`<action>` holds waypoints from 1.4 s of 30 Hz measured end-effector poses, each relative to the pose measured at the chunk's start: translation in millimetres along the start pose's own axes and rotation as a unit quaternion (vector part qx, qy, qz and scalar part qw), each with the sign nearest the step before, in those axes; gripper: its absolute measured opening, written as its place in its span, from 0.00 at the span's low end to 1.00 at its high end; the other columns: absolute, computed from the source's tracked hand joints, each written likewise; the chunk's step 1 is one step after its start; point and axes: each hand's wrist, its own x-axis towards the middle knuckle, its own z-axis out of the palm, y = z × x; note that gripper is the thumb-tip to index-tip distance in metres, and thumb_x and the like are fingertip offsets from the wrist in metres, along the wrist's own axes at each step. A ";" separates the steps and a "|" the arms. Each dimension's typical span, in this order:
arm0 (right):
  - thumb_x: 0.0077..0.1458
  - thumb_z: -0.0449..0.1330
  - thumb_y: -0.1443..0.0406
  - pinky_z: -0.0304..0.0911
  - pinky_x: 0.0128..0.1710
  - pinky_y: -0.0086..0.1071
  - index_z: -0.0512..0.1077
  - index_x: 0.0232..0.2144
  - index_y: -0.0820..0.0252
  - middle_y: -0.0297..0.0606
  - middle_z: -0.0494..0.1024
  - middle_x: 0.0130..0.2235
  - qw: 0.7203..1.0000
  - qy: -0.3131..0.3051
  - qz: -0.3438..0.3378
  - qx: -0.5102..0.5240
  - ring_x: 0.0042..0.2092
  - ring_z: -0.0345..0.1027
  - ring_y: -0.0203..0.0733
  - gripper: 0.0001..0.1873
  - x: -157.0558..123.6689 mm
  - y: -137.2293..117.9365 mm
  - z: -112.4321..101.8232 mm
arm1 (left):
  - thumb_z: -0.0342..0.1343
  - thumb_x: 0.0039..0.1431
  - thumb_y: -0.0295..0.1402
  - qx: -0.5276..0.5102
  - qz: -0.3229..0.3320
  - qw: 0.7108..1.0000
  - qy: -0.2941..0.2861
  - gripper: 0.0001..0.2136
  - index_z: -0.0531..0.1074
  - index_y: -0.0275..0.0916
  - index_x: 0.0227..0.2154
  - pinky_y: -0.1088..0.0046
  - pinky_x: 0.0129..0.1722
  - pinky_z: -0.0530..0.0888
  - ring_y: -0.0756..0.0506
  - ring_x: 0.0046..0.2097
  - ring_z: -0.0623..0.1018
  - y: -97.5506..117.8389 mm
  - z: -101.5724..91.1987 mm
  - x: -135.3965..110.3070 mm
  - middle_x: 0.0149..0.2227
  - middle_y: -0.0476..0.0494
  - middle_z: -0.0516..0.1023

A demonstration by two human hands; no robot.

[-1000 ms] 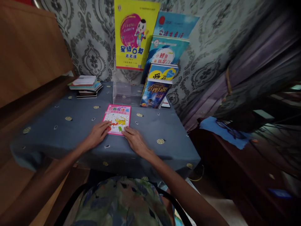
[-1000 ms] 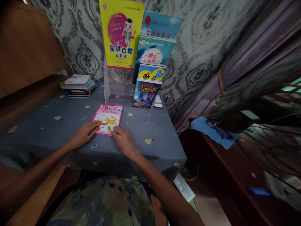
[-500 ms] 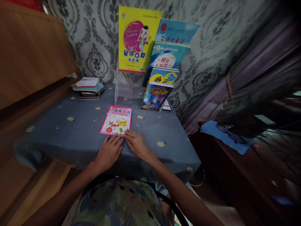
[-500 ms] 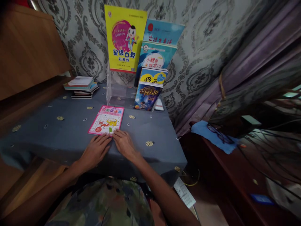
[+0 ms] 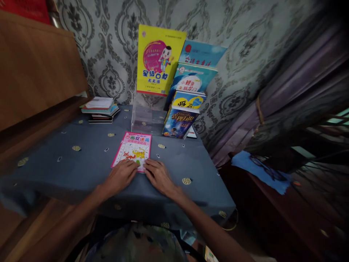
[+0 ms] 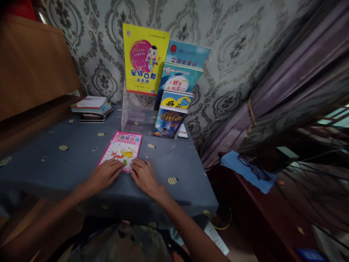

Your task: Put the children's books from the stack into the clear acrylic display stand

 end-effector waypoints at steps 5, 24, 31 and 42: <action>0.67 0.55 0.66 0.58 0.62 0.46 0.75 0.53 0.59 0.48 0.76 0.58 0.999 -0.015 0.043 -0.009 0.62 0.67 0.47 0.15 49.8 24.7 -0.3 | 0.44 0.68 0.32 0.023 -0.049 0.998 -0.013 0.15 0.77 0.39 0.44 0.60 0.49 0.72 0.40 0.47 0.75 -36.8 -4.0 30.7 0.44 0.39 0.78; 0.67 0.48 0.65 0.46 0.71 0.46 0.61 0.66 0.68 0.52 0.60 0.69 0.984 -0.018 0.170 -0.047 0.72 0.49 0.49 0.27 116.5 58.8 7.9 | 0.44 0.68 0.32 0.126 -0.189 0.972 0.064 0.20 0.73 0.43 0.58 0.50 0.62 0.66 0.36 0.64 0.70 -98.8 27.1 57.5 0.61 0.35 0.74; 0.66 0.52 0.60 0.42 0.72 0.52 0.58 0.68 0.70 0.56 0.54 0.71 0.988 -0.058 0.142 -0.007 0.73 0.44 0.54 0.32 66.9 29.6 1.0 | 0.44 0.68 0.32 0.139 -0.196 0.970 0.035 0.21 0.73 0.42 0.59 0.50 0.62 0.66 0.35 0.65 0.70 -93.9 22.0 58.5 0.62 0.35 0.73; 0.64 0.56 0.55 0.40 0.72 0.51 0.56 0.69 0.68 0.55 0.50 0.72 0.989 -0.084 0.118 0.033 0.74 0.40 0.54 0.38 32.6 8.4 -10.8 | 0.45 0.63 0.34 -0.017 -0.197 0.974 0.110 0.21 0.76 0.42 0.54 0.54 0.61 0.70 0.38 0.58 0.77 -101.0 18.9 57.1 0.55 0.39 0.80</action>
